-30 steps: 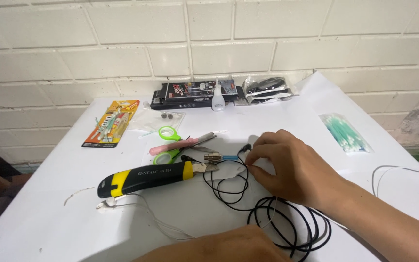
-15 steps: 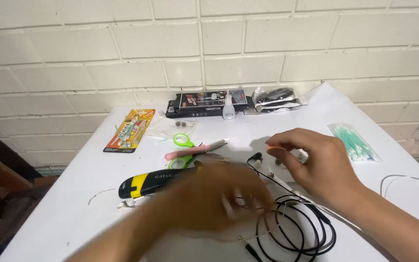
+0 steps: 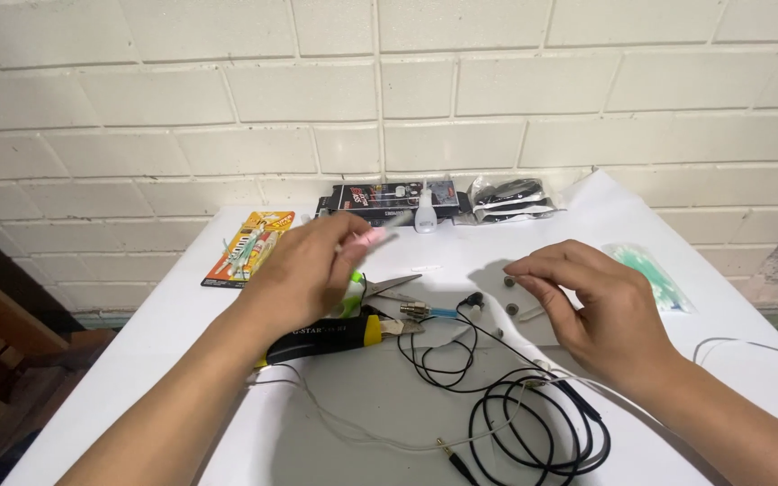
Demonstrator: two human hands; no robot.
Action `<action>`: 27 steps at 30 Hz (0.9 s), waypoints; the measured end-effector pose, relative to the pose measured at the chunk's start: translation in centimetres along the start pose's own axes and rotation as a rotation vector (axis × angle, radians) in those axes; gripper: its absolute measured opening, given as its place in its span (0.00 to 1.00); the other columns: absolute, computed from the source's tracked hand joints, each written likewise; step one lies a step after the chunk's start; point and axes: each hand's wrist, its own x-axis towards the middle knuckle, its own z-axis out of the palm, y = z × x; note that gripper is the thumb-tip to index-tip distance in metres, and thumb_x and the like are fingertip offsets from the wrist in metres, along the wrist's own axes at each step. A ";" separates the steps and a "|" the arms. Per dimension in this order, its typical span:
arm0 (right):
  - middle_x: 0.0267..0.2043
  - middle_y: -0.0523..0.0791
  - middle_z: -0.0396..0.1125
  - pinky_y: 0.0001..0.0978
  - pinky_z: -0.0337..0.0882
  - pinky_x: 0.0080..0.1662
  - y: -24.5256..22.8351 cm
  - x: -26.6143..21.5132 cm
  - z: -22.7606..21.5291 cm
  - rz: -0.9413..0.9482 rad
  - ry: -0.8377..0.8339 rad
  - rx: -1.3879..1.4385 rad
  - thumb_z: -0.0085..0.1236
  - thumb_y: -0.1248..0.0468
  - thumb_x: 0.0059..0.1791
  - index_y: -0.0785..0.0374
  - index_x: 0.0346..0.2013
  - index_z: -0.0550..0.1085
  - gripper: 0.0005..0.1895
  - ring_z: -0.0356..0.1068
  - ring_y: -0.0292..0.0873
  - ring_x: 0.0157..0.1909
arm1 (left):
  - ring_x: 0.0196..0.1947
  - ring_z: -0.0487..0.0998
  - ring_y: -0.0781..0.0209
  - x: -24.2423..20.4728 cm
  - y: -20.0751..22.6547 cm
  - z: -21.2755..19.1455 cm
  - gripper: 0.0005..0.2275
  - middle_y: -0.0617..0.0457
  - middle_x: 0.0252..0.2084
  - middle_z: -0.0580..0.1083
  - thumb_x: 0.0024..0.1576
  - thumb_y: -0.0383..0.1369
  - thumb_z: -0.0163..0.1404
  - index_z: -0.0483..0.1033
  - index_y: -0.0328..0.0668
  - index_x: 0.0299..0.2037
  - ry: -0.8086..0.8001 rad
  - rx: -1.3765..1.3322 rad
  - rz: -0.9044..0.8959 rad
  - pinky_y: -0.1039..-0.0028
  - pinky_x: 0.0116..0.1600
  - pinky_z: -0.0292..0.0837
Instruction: Repairing a pair of earphones by stripping wires and soldering electronic components on a workbench.
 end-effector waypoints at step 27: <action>0.37 0.39 0.79 0.21 0.83 0.39 -2.5 -0.3 1.4 0.134 -0.024 0.223 0.67 0.66 0.44 0.57 0.38 0.79 0.08 0.81 0.35 0.35 | 0.19 0.68 0.51 1.6 -1.1 9.5 0.12 0.54 0.16 0.70 0.56 0.31 0.56 0.75 0.46 0.19 0.503 0.394 0.714 0.60 0.28 0.66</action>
